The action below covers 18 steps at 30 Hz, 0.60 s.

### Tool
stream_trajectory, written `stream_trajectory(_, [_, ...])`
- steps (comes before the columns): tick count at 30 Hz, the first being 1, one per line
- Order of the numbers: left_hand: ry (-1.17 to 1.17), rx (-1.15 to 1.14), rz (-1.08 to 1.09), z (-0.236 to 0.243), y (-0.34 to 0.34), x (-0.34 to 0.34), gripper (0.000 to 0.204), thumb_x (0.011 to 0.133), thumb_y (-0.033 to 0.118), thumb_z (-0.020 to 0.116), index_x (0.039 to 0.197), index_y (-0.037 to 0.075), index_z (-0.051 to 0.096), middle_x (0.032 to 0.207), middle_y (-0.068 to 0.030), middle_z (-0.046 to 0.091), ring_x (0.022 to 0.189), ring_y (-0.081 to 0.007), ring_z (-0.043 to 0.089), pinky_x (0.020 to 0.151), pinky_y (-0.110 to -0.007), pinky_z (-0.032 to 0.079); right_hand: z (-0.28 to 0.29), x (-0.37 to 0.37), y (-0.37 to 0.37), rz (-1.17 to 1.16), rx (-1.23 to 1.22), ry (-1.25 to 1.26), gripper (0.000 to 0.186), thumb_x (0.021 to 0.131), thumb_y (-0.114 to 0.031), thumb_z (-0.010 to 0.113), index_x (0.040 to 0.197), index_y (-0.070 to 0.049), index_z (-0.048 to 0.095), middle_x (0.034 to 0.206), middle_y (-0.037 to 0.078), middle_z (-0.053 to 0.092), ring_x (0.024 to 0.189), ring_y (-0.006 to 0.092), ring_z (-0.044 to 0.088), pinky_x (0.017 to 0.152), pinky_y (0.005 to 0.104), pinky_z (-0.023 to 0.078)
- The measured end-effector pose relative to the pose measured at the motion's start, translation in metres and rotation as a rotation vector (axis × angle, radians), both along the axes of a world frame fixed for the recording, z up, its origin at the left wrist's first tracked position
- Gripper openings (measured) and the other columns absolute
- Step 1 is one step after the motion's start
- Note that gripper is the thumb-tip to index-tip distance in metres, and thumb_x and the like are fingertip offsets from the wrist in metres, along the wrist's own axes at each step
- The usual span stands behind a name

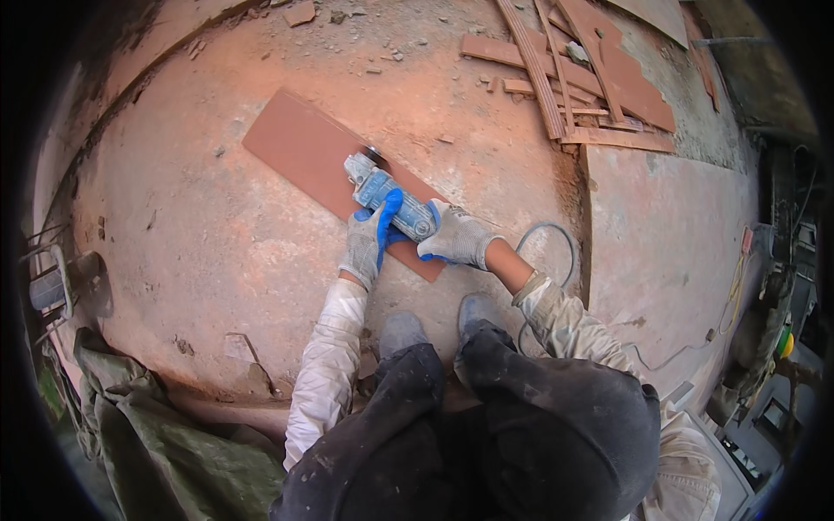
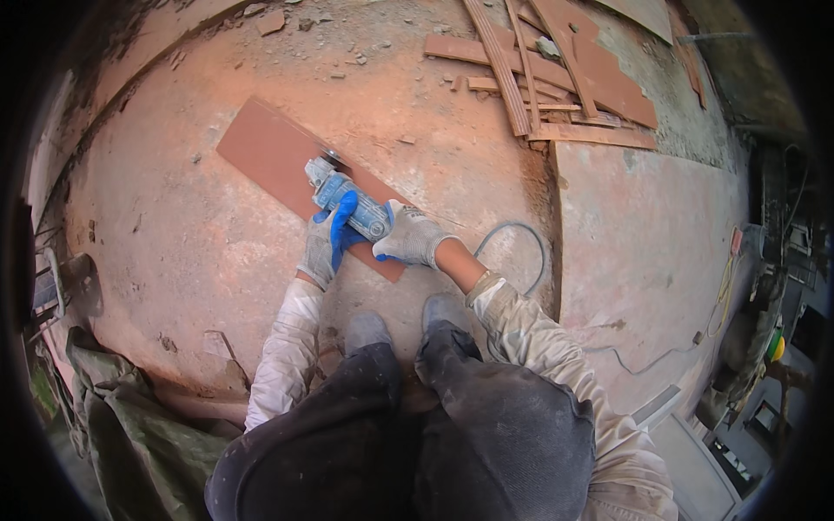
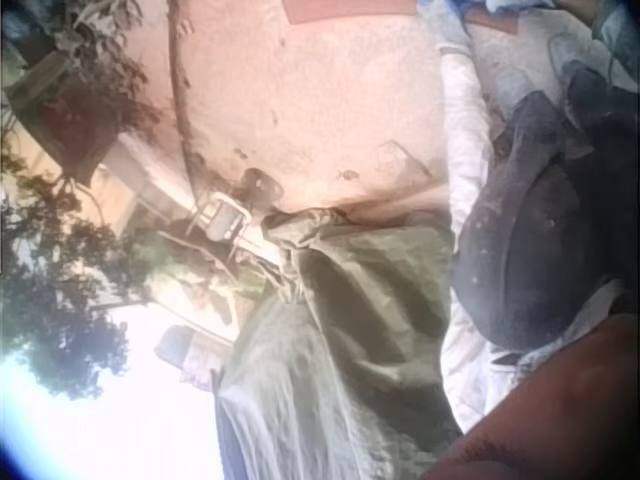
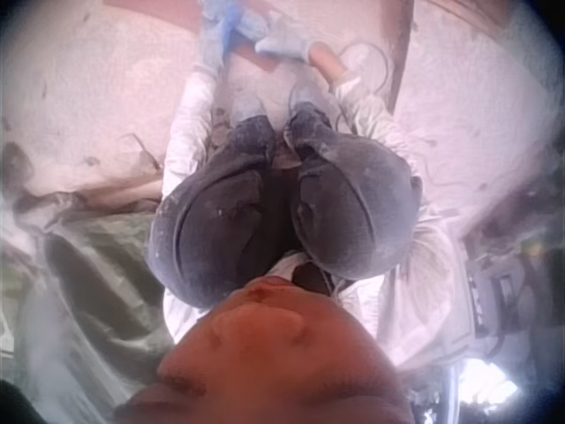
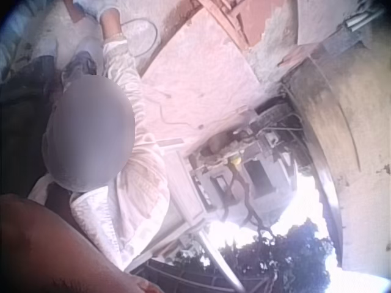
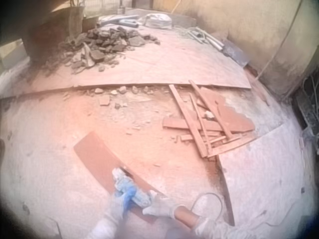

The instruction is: The person uses a handheld angle grinder to cut a red rectangular tile on the floor, then lifts and repositions the tile to continue cutting along a different edge. The person briefly carries the tile to a tiled area and returns to the work spot to resume cutting.

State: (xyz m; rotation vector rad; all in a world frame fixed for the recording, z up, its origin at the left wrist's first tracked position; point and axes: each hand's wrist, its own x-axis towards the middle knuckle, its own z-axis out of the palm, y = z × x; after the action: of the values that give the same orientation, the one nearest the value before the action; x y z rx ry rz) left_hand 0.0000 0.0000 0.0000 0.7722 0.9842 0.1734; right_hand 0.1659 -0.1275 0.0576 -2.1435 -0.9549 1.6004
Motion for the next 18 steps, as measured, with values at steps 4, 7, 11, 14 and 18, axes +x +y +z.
stream_trajectory(4, [0.028,0.015,-0.011,-0.003,0.002,-0.001,0.060,0.104,0.039,0.082,0.137,-0.010,0.067,0.126,-0.0184,0.077,0.109,-0.0274,0.080,0.090,-0.039,0.071,-0.006,-0.003,0.000,-0.014,0.032,-0.017,0.081,0.073,-0.041,0.078,0.136,0.007,0.061,0.123,0.037,0.073,0.120,0.0488,0.073,0.102,0.0474,0.058])
stream_trajectory(7, [0.003,0.003,0.001,-0.009,-0.002,-0.002,0.059,0.105,0.037,0.082,0.137,-0.009,0.067,0.125,-0.0181,0.077,0.109,-0.0278,0.080,0.090,-0.040,0.071,-0.010,-0.003,-0.005,-0.016,0.042,-0.032,0.081,0.074,-0.041,0.078,0.136,0.007,0.061,0.121,0.038,0.074,0.120,0.0489,0.073,0.102,0.0476,0.058])
stream_trajectory(11, [-0.049,0.013,-0.004,-0.019,-0.003,-0.004,0.056,0.105,0.035,0.081,0.139,-0.007,0.066,0.126,-0.0176,0.077,0.108,-0.0288,0.080,0.090,-0.042,0.071,-0.012,-0.005,-0.009,-0.045,0.053,-0.052,0.078,0.074,-0.041,0.079,0.134,0.006,0.062,0.120,0.037,0.074,0.119,0.0484,0.073,0.101,0.0478,0.058])
stream_trajectory(14, [-0.045,0.020,0.014,-0.020,-0.008,-0.006,0.053,0.106,0.034,0.081,0.138,-0.006,0.067,0.125,-0.0171,0.077,0.108,-0.0287,0.080,0.091,-0.042,0.071,-0.011,-0.004,-0.011,-0.026,0.080,-0.045,0.074,0.073,-0.040,0.079,0.129,0.006,0.064,0.119,0.037,0.074,0.117,0.0484,0.073,0.100,0.0481,0.058])
stream_trajectory(18, [-0.054,0.020,0.006,-0.017,-0.011,-0.006,0.051,0.106,0.032,0.081,0.137,-0.006,0.068,0.124,-0.0169,0.077,0.108,-0.0276,0.080,0.091,-0.040,0.071,-0.010,-0.004,-0.016,-0.054,0.076,-0.025,0.071,0.072,-0.040,0.080,0.125,0.005,0.065,0.117,0.037,0.074,0.115,0.0481,0.074,0.099,0.0482,0.058])
